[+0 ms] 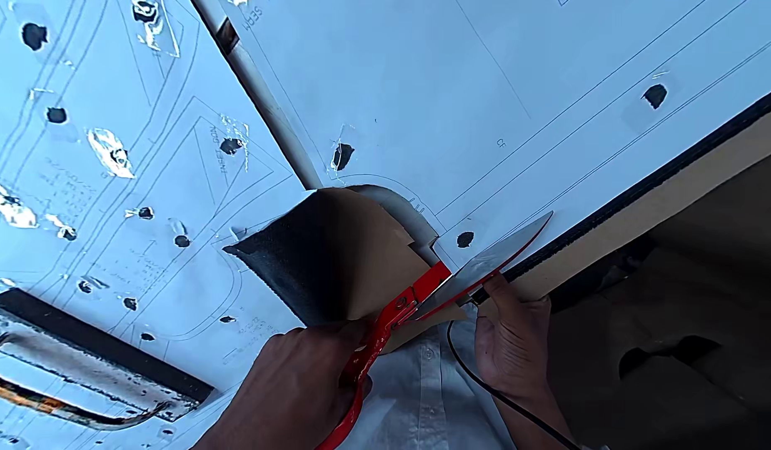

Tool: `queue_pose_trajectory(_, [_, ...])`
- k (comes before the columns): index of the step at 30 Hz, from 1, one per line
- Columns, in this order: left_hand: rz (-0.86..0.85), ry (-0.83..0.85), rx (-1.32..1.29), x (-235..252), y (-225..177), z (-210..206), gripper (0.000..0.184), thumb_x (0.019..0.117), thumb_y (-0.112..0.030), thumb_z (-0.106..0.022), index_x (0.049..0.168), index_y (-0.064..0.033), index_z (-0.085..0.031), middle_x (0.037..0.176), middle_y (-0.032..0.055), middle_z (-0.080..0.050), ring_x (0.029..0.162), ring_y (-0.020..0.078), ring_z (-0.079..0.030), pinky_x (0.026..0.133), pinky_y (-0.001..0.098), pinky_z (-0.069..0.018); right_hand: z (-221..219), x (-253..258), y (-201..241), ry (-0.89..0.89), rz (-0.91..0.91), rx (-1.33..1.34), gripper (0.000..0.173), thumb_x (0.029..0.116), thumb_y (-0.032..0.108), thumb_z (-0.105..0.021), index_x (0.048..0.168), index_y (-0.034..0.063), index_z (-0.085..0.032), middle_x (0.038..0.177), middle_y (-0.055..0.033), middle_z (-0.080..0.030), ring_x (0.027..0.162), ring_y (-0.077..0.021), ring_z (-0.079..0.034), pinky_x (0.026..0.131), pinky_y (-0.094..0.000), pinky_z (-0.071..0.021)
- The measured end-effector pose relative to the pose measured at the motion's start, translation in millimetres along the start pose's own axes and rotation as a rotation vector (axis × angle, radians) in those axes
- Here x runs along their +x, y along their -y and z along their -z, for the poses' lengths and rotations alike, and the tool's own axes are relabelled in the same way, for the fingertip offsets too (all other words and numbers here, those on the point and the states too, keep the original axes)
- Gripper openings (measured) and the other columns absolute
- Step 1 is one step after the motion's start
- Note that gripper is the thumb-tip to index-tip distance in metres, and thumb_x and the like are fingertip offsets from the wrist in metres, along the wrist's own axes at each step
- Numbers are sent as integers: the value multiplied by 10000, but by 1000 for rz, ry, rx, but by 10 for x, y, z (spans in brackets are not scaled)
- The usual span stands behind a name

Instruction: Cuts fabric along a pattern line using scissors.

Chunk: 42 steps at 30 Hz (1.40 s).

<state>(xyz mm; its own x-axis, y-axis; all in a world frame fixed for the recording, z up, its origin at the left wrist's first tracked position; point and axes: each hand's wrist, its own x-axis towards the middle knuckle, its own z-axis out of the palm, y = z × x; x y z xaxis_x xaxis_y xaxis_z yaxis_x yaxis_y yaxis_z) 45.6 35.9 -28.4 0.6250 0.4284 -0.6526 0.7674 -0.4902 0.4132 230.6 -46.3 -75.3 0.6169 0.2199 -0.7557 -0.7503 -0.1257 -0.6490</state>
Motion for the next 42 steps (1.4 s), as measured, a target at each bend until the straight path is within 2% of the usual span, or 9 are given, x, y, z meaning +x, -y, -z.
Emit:
queue_pose_trajectory(5, [5, -11, -29, 24, 56, -32, 237, 578, -210, -778, 799, -141, -730, 610, -20, -615, 519, 207, -641, 439, 450, -496, -14, 10, 3, -9, -9, -25, 358, 800, -61, -780, 1086, 119, -663, 966, -13, -741, 902, -87, -726, 795, -270, -621])
queue_pose_trajectory(9, [-5, 2, -36, 31, 84, -40, 198, 625, -260, -737, 794, -157, -724, 598, -40, -598, 513, 177, -630, 436, 429, -492, -5, 10, 4, 0, -19, -20, 367, 798, -53, -789, 1097, 118, -661, 972, -19, -741, 908, -93, -726, 798, -275, -622])
queue_pose_trajectory(17, [15, 76, 5, 123, -110, 99, 284, 579, -190, -852, 812, -116, -708, 644, 17, -619, 556, 240, -648, 463, 452, -489, 18, 26, 0, 30, -8, 8, 366, 782, -43, -803, 1077, 128, -672, 959, -7, -744, 903, -82, -727, 812, -267, -620])
queue_pose_trajectory(23, [4, 28, 12, 119, -83, 61, 272, 546, -175, -824, 791, -138, -712, 620, -4, -612, 529, 223, -641, 434, 448, -481, 49, 39, 35, 29, -43, -14, 396, 761, -32, -818, 1092, 129, -670, 960, -11, -744, 898, -91, -727, 805, -274, -621])
queue_pose_trajectory(27, [-2, 23, -9, 126, -55, 55, 272, 549, -183, -810, 802, -140, -722, 626, -13, -620, 529, 214, -643, 437, 449, -486, 13, 95, 177, -5, -36, -72, 319, 819, -17, -783, 1086, 114, -669, 939, -18, -746, 859, -98, -735, 751, -282, -632])
queue_pose_trajectory(33, [16, 74, -48, 143, -37, 89, 274, 579, -185, -798, 843, -131, -749, 656, 3, -650, 557, 236, -664, 461, 491, -506, 1, 157, 224, -10, -11, -97, 363, 816, -2, -809, 1119, 123, -652, 956, -17, -745, 869, -101, -736, 748, -285, -635])
queue_pose_trajectory(36, [5, 72, -38, 150, -15, 81, 263, 586, -203, -783, 839, -141, -751, 649, -8, -642, 547, 224, -656, 456, 478, -504, 4, 160, 213, -7, -3, -96, 382, 808, 10, -823, 1127, 130, -650, 963, -11, -747, 874, -91, -735, 753, -277, -634])
queue_pose_trajectory(40, [-1, 57, -23, 149, 13, 64, 232, 618, -263, -746, 819, -145, -742, 631, -15, -630, 531, 214, -650, 445, 472, -498, 3, 157, 208, -1, 9, -106, 337, 814, -4, -812, 1093, 129, -675, 947, -3, -751, 862, -78, -733, 750, -256, -627])
queue_pose_trajectory(42, [-2, 69, -29, 155, 14, 83, 244, 616, -249, -766, 832, -136, -751, 645, -4, -642, 549, 226, -660, 456, 484, -508, 2, 159, 210, 1, 5, -103, 333, 811, -6, -811, 1087, 127, -681, 943, -7, -751, 860, -79, -732, 750, -256, -626])
